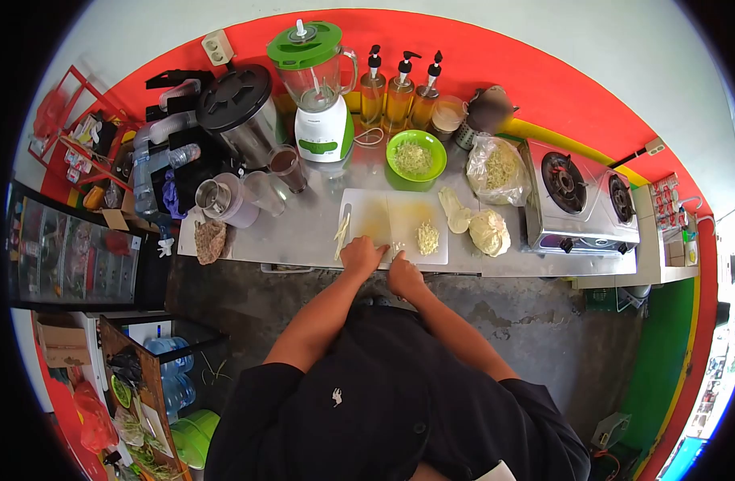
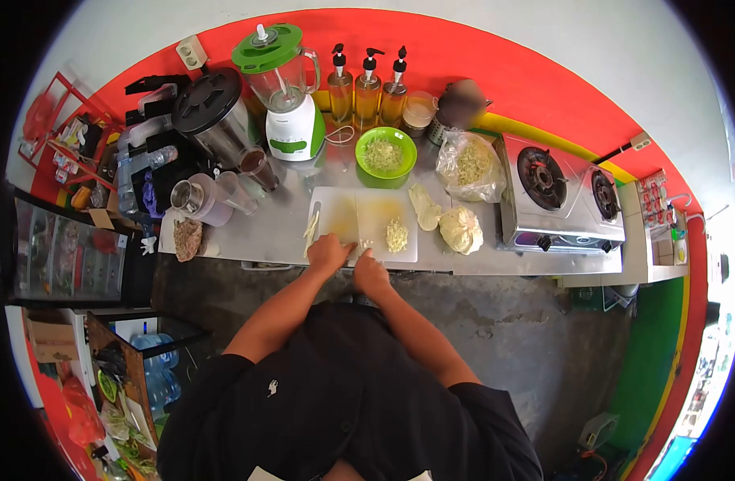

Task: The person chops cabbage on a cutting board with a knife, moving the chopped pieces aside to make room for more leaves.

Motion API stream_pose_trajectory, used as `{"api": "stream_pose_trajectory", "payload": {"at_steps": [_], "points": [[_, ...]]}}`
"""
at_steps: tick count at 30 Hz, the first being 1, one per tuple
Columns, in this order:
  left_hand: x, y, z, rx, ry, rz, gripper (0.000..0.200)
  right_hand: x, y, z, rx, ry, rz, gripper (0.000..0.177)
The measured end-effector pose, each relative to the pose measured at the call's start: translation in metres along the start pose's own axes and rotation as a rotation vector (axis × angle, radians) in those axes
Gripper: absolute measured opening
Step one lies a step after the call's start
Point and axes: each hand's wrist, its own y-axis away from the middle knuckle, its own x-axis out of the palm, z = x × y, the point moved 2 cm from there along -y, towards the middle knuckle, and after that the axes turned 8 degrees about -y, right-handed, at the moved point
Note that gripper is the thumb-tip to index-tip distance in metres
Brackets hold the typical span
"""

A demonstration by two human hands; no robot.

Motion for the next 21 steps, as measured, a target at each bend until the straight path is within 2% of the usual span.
{"api": "stream_pose_trajectory", "payload": {"at_steps": [4,6,7,9,10,12,21], "points": [[0.003,0.002,0.001,-0.011,0.003,0.012,0.052,-0.005,-0.013,-0.001,-0.077,0.001,-0.077,0.037],[0.006,0.003,0.003,0.009,0.033,-0.026,0.054,-0.032,-0.007,0.016,0.042,-0.117,0.148,0.034],[0.007,0.002,0.004,0.039,0.054,-0.066,0.057,-0.042,0.001,0.025,0.036,-0.112,0.151,0.034],[0.011,-0.001,0.006,0.040,0.048,-0.060,0.057,-0.053,0.014,0.035,0.183,-0.225,0.242,0.031],[0.011,-0.001,0.005,0.048,0.042,-0.050,0.058,-0.041,0.011,0.028,0.181,-0.226,0.244,0.031],[0.010,-0.001,0.004,0.030,0.055,-0.055,0.058,-0.018,0.009,0.018,0.062,-0.038,0.085,0.029],[0.009,0.002,0.005,0.002,0.079,-0.049,0.053,-0.008,0.009,0.005,0.032,-0.042,0.067,0.028]]}}
